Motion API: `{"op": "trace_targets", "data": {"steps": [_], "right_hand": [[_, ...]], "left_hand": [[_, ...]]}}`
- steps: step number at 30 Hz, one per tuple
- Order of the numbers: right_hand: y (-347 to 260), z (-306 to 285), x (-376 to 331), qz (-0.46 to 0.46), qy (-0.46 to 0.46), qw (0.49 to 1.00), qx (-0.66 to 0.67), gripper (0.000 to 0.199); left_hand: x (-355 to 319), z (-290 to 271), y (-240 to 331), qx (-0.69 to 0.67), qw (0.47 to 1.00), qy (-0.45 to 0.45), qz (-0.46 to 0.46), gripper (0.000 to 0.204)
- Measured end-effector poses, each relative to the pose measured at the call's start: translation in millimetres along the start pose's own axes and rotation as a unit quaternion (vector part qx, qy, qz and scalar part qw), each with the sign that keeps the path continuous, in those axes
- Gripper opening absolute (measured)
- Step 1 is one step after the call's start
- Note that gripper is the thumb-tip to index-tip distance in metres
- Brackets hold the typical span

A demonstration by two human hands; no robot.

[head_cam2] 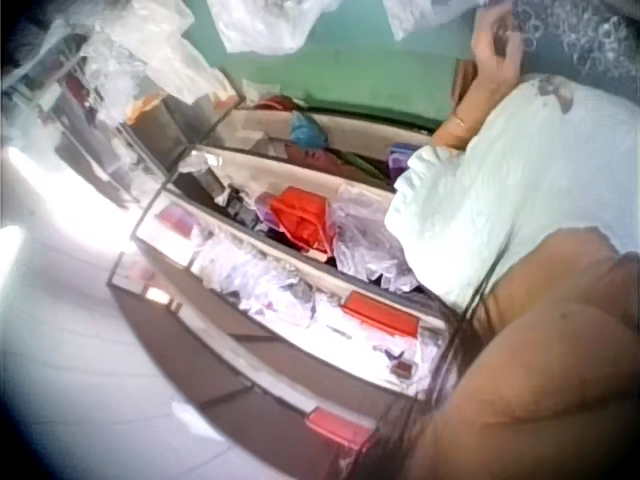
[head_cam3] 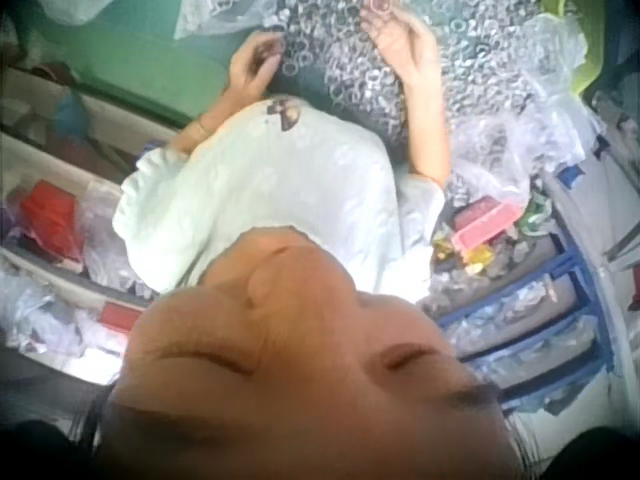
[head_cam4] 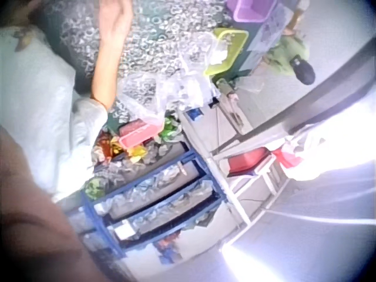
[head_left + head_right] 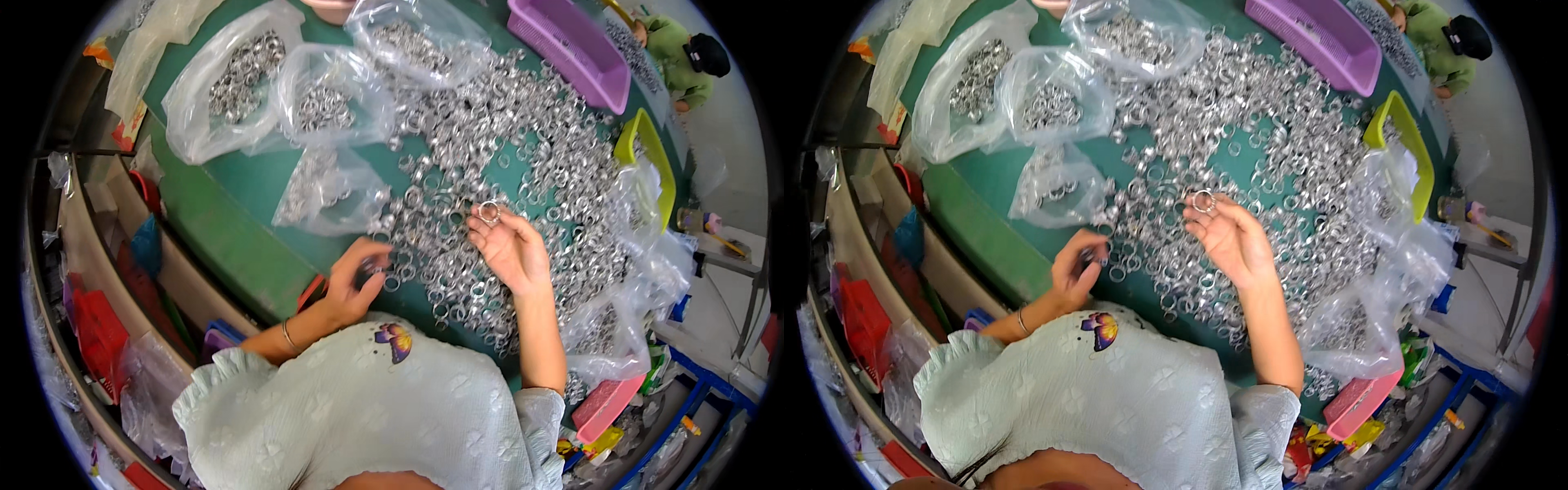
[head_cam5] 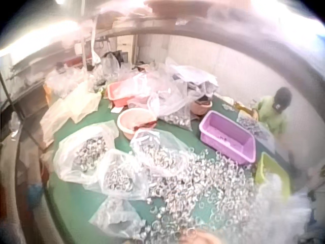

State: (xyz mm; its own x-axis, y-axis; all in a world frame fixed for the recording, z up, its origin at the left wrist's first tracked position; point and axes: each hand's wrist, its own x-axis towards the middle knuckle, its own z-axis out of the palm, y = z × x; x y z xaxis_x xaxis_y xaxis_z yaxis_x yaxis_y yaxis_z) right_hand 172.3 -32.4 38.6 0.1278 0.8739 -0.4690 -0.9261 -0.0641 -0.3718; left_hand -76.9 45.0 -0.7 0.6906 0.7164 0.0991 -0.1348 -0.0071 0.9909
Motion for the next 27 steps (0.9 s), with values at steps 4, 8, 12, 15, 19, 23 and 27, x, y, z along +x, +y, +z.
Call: {"op": "trace_targets", "data": {"steps": [4, 8, 12, 15, 19, 23, 27], "right_hand": [[27, -3, -41, -0.024, -0.026, 0.999, 0.041, 0.015], [44, -10, -64, -0.052, -0.05, 0.997, -0.013, 0.017], [52, -11, -81, -0.137, -0.02, 0.986, -0.097, 0.021], [62, 4, -92, -0.227, 0.02, 0.944, -0.238, 0.023], [72, 12, -96, -0.336, 0.074, 0.873, -0.345, 0.019], [75, 5, -96, -0.319, 0.078, 0.901, -0.284, 0.019], [75, -6, -94, -0.255, 0.061, 0.95, -0.166, 0.02]], "left_hand": [[22, 9, 14, -0.501, 0.815, -0.145, -0.253, 0.054], [32, 29, 34, -0.591, 0.72, -0.171, -0.321, 0.063], [28, 44, 45, -0.67, 0.645, -0.119, -0.347, 0.066], [24, 50, 48, -0.7, 0.601, -0.095, -0.373, 0.067], [19, 53, 51, -0.718, 0.559, -0.074, -0.407, 0.067], [14, 56, 43, -0.697, 0.587, -0.071, -0.405, 0.056], [1, 50, 27, -0.546, 0.73, -0.086, -0.403, 0.041]]}}
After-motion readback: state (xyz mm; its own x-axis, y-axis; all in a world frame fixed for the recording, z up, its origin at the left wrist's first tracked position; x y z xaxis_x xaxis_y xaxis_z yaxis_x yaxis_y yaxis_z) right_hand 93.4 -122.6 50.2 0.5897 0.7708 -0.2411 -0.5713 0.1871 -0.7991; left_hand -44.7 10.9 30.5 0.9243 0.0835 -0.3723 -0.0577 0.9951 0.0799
